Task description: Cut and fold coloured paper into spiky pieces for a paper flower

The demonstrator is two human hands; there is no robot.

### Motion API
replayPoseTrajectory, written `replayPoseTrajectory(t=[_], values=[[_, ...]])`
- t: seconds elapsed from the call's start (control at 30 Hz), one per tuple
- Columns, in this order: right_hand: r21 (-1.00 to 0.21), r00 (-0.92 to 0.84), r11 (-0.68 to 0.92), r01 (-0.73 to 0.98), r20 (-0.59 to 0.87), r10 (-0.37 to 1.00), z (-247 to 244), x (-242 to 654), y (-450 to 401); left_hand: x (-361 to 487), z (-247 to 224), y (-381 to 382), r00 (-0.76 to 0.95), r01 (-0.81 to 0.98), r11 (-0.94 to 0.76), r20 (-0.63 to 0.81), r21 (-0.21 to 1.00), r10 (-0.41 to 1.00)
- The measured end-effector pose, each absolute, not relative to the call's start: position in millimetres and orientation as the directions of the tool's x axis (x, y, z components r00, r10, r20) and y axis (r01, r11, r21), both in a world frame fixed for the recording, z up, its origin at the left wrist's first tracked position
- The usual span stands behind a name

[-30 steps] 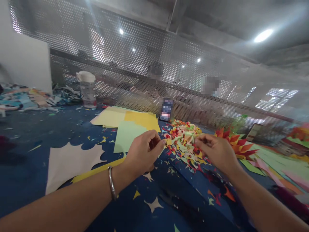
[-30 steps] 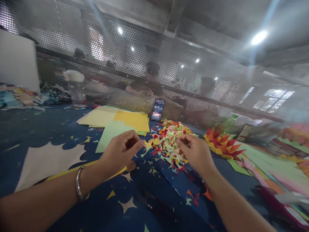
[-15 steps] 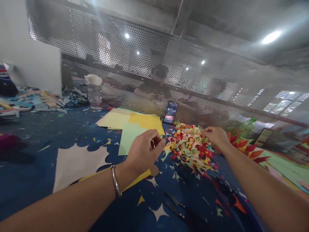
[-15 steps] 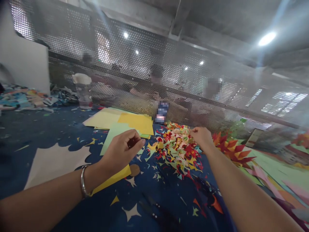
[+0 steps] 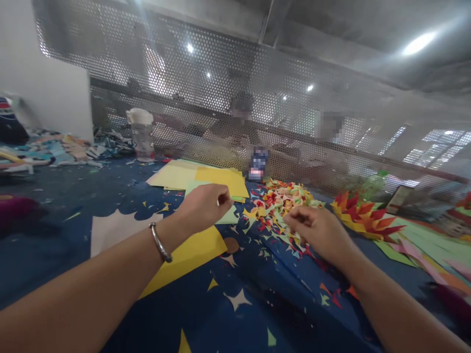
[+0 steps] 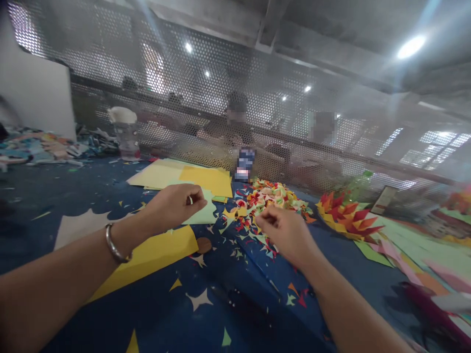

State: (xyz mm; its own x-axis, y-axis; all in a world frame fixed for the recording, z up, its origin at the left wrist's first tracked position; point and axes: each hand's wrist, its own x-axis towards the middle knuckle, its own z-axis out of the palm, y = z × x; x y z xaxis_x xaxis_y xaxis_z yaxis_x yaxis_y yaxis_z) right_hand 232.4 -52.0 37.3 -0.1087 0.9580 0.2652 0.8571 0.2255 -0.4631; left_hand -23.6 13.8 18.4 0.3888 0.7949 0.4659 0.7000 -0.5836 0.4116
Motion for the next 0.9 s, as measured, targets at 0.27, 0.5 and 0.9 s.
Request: replayPoseTrajectory(t=[0.27,0.5,0.9], values=[[-0.3,-0.424,0.401,0.866,-0.012,0.906,11.1,195.9,-79.6,-41.4,26.0,17.3,0.47,0.842,-0.476,0.088,0.255,0.878],[-0.323,-0.429,0.375,0.869,-0.113,0.896,11.6,202.7,-85.7,-58.8,29.7,25.8,0.385,0.905,-0.391,0.068,0.169,0.92],[-0.379,-0.444,0.355,0.855,-0.179,0.878,8.6,203.8,-93.8,-68.7,-4.1,66.8,0.076,0.966,-0.1,0.107,0.237,0.991]])
